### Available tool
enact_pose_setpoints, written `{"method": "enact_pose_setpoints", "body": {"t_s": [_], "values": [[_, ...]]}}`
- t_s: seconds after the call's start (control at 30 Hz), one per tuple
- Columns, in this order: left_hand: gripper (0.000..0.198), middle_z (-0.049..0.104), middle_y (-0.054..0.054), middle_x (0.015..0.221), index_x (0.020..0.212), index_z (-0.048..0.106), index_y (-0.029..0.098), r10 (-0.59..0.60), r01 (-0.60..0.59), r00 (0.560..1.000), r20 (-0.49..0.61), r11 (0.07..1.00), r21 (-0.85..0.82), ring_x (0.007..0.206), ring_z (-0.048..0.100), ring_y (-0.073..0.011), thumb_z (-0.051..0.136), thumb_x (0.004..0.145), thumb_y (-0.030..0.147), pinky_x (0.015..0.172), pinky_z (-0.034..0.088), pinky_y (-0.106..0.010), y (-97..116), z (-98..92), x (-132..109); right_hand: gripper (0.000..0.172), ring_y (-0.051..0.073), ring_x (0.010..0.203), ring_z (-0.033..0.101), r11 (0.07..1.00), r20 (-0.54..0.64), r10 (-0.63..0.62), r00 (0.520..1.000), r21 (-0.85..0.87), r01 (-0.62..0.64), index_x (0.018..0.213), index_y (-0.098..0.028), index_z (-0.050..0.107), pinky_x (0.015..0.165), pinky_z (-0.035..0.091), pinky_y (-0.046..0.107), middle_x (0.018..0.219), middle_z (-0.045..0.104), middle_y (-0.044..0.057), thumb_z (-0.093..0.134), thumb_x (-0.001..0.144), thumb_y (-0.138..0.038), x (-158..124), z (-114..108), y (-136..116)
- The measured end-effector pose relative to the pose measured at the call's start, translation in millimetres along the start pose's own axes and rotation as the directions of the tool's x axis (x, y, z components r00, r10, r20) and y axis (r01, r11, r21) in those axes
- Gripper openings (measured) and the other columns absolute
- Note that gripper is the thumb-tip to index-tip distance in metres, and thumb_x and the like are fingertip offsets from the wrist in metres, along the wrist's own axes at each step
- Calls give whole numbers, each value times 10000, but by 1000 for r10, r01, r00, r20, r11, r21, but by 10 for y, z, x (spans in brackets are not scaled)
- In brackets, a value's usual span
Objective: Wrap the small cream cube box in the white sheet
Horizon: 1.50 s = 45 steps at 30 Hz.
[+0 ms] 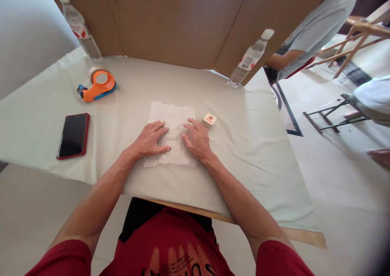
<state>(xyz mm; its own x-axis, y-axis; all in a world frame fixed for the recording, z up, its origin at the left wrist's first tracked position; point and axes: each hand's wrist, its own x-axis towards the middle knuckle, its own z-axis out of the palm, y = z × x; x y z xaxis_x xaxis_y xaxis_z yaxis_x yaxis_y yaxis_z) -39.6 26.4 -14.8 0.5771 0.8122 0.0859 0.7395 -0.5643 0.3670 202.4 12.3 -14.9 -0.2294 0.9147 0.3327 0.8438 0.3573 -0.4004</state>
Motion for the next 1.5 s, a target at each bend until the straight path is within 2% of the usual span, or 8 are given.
{"method": "enact_pose_setpoints", "body": {"t_s": [0.17,0.33,0.43,0.57,0.7,0.8,0.87,1.5], "values": [[841,434,-189,1584,1445,526,166,13,-13,1000,15,1000,-14,1498,344,-384,682,787,665,1232,249,-553,-13,-39,-8,563,364,1434,424,971,-279,228,933,-10,-240,1388,-195,528,1149,324,560,1558,465,193,595,846,-331,56,-159,365],[832,437,-196,1578,1469,501,151,3,-3,1000,3,999,-40,1497,349,-368,665,817,639,1239,247,-539,-21,-55,-9,580,364,1259,571,918,-202,394,897,133,-373,1339,-144,544,1089,394,562,1363,626,213,622,797,-336,76,-155,691],[831,441,-198,1574,1458,516,142,3,-2,1000,10,999,-54,1496,346,-379,685,805,628,1245,238,-536,-22,-56,-8,541,313,1159,627,931,-251,333,909,239,-276,1324,-170,545,1053,448,512,1295,660,174,627,829,-371,68,-182,619],[845,421,-198,1589,1448,531,159,9,-8,1000,16,998,-57,1500,333,-400,717,773,633,1236,241,-553,-18,-51,-4,575,285,1201,619,934,-331,155,931,357,-28,1379,-233,506,999,506,457,1361,628,138,666,854,-406,30,-186,259],[877,423,-206,1586,1462,517,158,13,-13,1000,1,998,-61,1493,339,-416,728,761,640,1224,249,-573,-22,-39,0,542,292,1263,607,913,-161,-18,987,400,82,1388,-252,531,1027,510,463,1388,640,118,659,878,-384,-19,-8,-28],[908,418,-206,1590,1483,491,154,18,-18,1000,-3,997,-78,1496,336,-413,739,752,632,1227,248,-568,-30,-32,-1,552,311,1265,617,918,31,-104,994,387,84,1405,-247,536,1077,479,501,1405,645,115,656,878,-358,-44,123,-73],[914,413,-205,1594,1490,482,155,23,-23,1000,-1,996,-84,1503,330,-406,740,751,628,1230,247,-560,-36,-30,-3,589,321,1273,614,927,72,-97,993,370,64,1431,-240,514,1090,465,514,1432,627,121,662,873,-351,-54,159,-62],[908,409,-215,1594,1483,486,136,10,-9,1000,20,997,-76,1502,336,-400,760,735,574,1230,249,-552,-17,-60,-10,545,317,1202,651,916,73,-81,994,398,45,1326,-259,586,1058,453,496,1335,694,99,738,832,-434,-75,163,-54]]}}
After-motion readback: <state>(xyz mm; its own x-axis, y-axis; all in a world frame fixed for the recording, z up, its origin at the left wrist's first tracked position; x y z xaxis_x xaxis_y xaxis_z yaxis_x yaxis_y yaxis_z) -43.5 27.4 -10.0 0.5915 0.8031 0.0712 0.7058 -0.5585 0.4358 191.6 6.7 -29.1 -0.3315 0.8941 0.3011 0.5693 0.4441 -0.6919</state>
